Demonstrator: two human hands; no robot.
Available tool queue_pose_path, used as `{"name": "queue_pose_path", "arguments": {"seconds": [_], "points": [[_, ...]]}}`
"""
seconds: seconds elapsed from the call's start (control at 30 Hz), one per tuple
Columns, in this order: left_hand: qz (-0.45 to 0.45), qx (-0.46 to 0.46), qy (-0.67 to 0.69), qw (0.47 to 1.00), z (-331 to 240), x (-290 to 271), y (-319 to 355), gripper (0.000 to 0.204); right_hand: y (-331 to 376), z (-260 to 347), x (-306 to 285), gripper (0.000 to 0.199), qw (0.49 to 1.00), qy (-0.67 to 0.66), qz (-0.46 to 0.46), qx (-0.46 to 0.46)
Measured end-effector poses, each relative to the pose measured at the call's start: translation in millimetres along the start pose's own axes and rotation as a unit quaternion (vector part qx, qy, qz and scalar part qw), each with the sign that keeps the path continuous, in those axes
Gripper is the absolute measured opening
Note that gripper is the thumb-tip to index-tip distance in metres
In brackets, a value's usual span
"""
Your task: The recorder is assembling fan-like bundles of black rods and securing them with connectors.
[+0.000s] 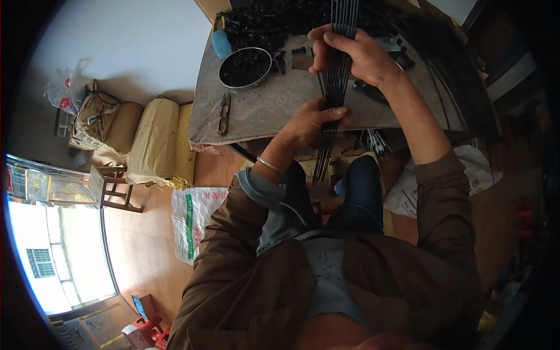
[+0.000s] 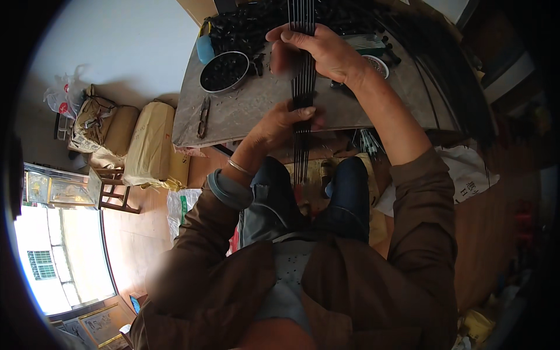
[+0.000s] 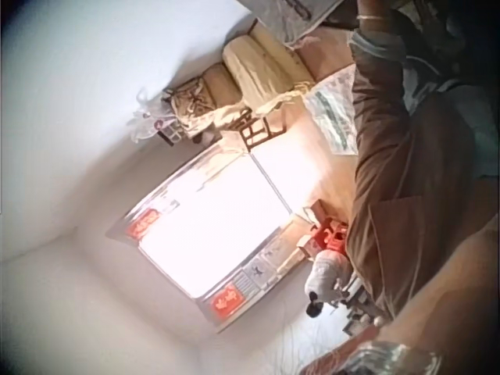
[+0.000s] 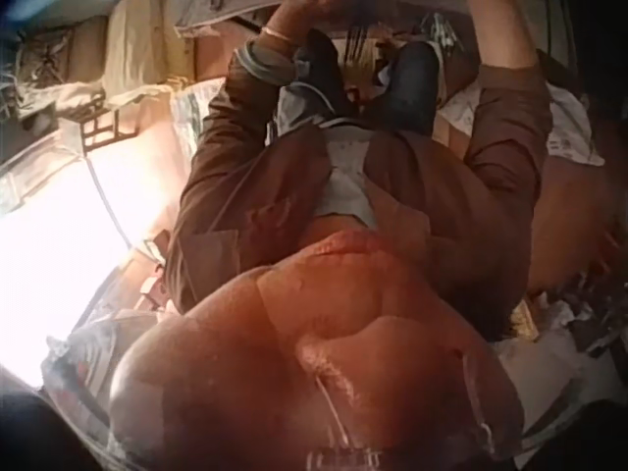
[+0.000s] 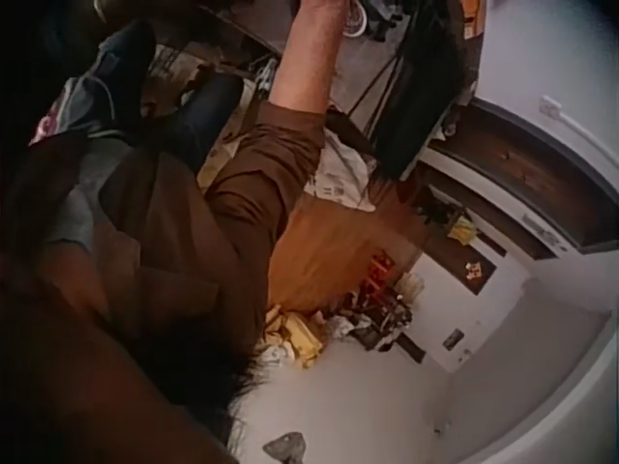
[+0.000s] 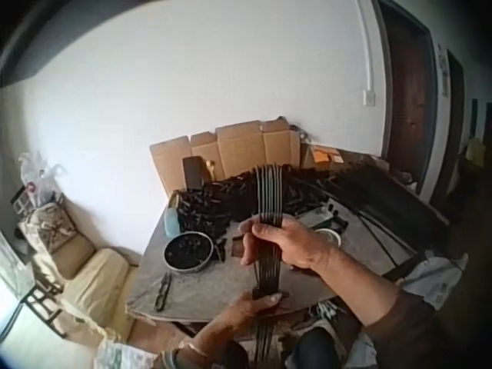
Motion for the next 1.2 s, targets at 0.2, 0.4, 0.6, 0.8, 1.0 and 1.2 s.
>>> {"name": "queue_pose_path", "arguments": {"seconds": [0.2,0.4,0.6,0.8,1.0,1.2], "points": [[-0.242,0.392,-0.491,0.739,-64,-8,29,0.082,26,1,15,0.027,0.997,0.058,0.004,-0.042],[0.023,0.297,-0.681,0.670,-30,-5,11,0.100,58,-17,51,0.022,0.991,0.118,0.057,-0.041],[0.028,0.201,-0.418,0.886,-103,-12,44,0.102,59,-18,41,0.020,0.994,0.092,0.043,-0.033],[0.054,0.223,-0.273,0.934,-124,39,49,0.083,55,-5,17,0.021,0.990,0.125,-0.032,-0.058],[0.045,0.211,-0.278,0.936,-139,73,36,0.037,55,-1,26,0.027,0.971,0.191,-0.069,-0.125],[0.010,0.223,-0.249,0.942,-137,54,37,0.023,50,-15,26,0.027,0.987,0.138,0.045,0.073]]}}
Point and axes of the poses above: each hand's wrist, its own y-axis away from the middle knuckle, its own x-axis out of the palm, z = x × y, the point moved 9 cm from there along -y, towards the middle knuckle, and after that the axes turned 10 degrees about -z, right-handed, at the moved point
